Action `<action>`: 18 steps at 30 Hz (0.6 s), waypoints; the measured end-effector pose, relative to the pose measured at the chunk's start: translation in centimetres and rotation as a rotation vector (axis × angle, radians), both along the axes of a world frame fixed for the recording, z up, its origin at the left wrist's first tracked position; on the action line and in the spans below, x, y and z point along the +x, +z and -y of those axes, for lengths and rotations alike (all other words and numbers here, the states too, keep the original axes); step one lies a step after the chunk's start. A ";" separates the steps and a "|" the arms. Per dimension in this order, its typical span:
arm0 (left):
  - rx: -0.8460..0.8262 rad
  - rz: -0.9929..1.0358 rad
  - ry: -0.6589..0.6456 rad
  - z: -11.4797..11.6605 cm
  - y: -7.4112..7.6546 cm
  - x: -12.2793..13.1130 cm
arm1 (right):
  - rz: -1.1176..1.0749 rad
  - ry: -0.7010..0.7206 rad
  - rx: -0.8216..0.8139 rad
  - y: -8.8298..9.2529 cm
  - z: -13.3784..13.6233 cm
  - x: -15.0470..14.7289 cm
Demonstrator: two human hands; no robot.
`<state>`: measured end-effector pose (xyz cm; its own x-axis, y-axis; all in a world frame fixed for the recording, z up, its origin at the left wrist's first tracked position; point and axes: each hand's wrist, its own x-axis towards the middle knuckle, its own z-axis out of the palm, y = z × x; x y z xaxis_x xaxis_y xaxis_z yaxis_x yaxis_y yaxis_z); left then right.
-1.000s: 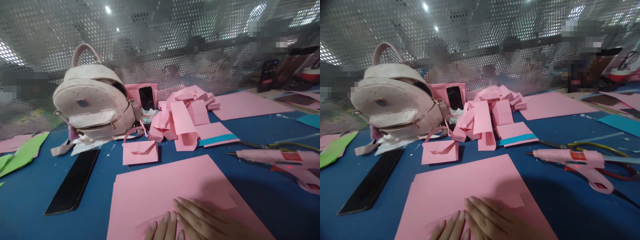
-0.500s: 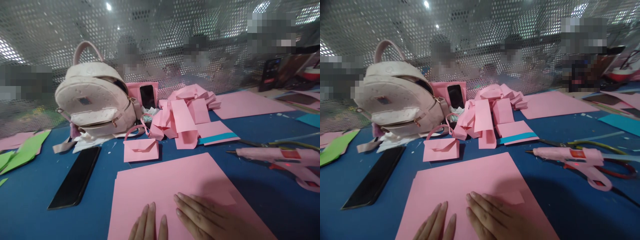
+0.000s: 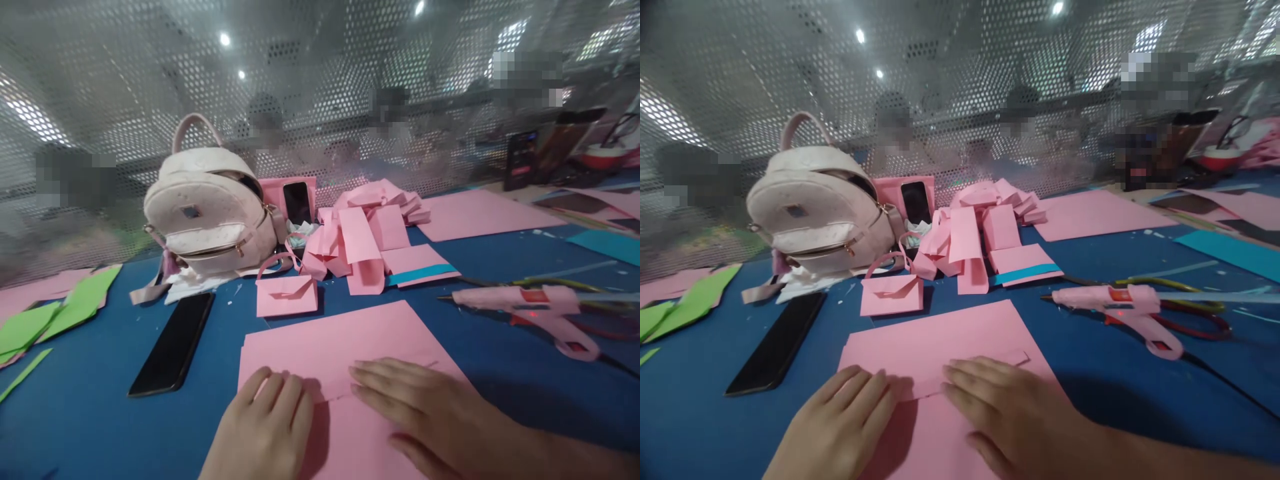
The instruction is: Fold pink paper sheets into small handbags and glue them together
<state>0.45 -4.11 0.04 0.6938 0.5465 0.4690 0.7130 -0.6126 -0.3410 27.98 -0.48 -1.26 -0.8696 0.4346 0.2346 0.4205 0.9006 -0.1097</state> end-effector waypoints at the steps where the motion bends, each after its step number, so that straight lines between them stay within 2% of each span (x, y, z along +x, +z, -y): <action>1: -0.021 0.041 -0.007 -0.4 0.2 0.2 | -0.027 -0.016 -0.041 0.1 -0.2 0.1; 5: -0.273 0.333 0.057 -0.9 0.3 0.8 | -0.179 -0.103 -0.145 0.0 -1.5 0.3; 8: -0.420 0.509 0.069 -0.6 0.3 1.2 | -0.204 -0.090 -0.117 0.1 -2.2 0.2; 10: -0.369 0.521 0.012 -0.3 0.3 1.5 | -0.193 -0.033 -0.046 0.2 -2.2 0.0; 13: -0.160 0.394 -0.114 0.3 0.2 2.2 | -0.208 0.054 0.067 0.4 -1.8 -0.5; 16: 0.047 0.299 -0.192 1.5 -0.2 3.5 | -0.254 -0.011 0.176 0.5 -1.4 -1.0; 18: 0.105 0.337 -0.195 2.6 -0.8 4.6 | -0.250 -0.045 0.168 0.5 -1.4 -1.1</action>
<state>5.03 -6.73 -0.77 0.5777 0.3569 0.7341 0.6692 -0.7220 -0.1756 26.93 0.96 -0.75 -0.7566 0.4081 0.5109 0.4387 0.8962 -0.0662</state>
